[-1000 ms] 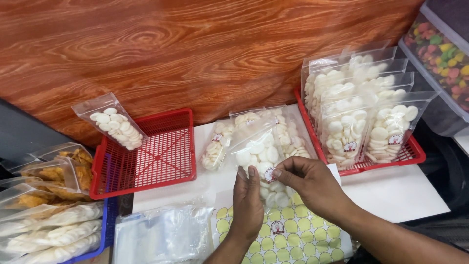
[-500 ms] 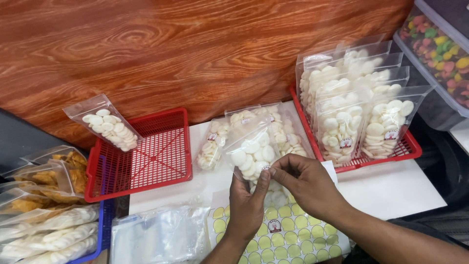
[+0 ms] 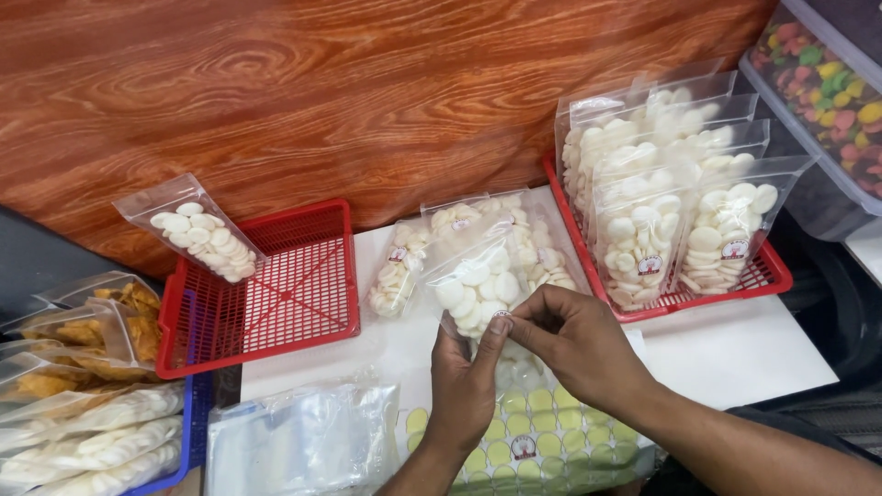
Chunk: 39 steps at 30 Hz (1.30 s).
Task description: The person labels small plastic bags containing white disk-shaped snacks by peeling round stickers from a sheet and applying them to each bag, then places the labeled bags into a red basket.
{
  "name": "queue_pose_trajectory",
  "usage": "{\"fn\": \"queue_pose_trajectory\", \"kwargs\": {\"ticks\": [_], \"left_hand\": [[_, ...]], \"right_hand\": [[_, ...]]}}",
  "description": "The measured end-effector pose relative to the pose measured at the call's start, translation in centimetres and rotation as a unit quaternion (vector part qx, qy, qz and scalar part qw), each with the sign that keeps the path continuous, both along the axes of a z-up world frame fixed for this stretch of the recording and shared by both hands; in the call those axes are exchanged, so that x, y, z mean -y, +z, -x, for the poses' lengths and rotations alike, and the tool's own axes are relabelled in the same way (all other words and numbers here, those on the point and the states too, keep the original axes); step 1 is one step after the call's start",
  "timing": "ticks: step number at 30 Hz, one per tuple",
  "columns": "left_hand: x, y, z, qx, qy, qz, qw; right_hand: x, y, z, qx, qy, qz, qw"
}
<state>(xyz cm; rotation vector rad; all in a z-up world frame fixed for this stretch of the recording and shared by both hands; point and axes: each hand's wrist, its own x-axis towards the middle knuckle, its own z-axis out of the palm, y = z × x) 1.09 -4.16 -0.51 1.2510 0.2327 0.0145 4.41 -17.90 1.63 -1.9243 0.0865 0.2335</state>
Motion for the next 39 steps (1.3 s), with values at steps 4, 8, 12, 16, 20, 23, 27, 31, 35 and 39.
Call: {"fn": "queue_pose_trajectory", "kwargs": {"ticks": [4, 8, 12, 16, 20, 23, 27, 31, 35, 39], "left_hand": [[-0.1, -0.7, -0.2, 0.047, -0.005, 0.041, 0.998], [-0.1, -0.9, -0.3, 0.012, 0.007, 0.068, 0.998], [0.0, -0.8, -0.5, -0.006, 0.019, 0.119, 0.993], [-0.1, -0.6, -0.7, -0.02, 0.034, 0.118, 0.992], [-0.3, -1.3, -0.8, -0.043, 0.045, 0.177, 0.982], [-0.3, -1.7, -0.7, -0.043, 0.043, 0.155, 0.986], [-0.2, -0.8, -0.9, -0.068, 0.069, 0.158, 0.983], [-0.4, 0.5, -0.9, -0.104, 0.077, 0.126, 0.983], [-0.2, 0.7, -0.8, -0.11, 0.049, 0.147, 0.982], [-0.2, 0.7, -0.7, -0.092, 0.024, 0.096, 0.991]], "right_hand": [[0.2, 0.3, -0.4, -0.001, -0.004, 0.006, 1.0], [0.9, -1.3, -1.4, -0.002, -0.031, -0.059, 0.998], [0.9, -1.7, -1.6, 0.013, 0.001, -0.073, 0.997], [0.7, -1.2, -1.7, 0.007, 0.008, -0.069, 0.998], [0.4, -1.3, -1.4, 0.027, -0.001, -0.048, 0.998], [0.3, -1.4, -1.3, 0.027, 0.002, -0.033, 0.999], [0.5, -1.5, -1.5, 0.024, 0.013, -0.054, 0.998], [0.1, -0.8, -1.3, 0.024, 0.008, -0.041, 0.999], [-0.6, 0.6, -1.0, -0.02, -0.007, 0.011, 1.0], [-0.3, 0.4, -1.3, -0.062, 0.015, -0.022, 0.998]]}}
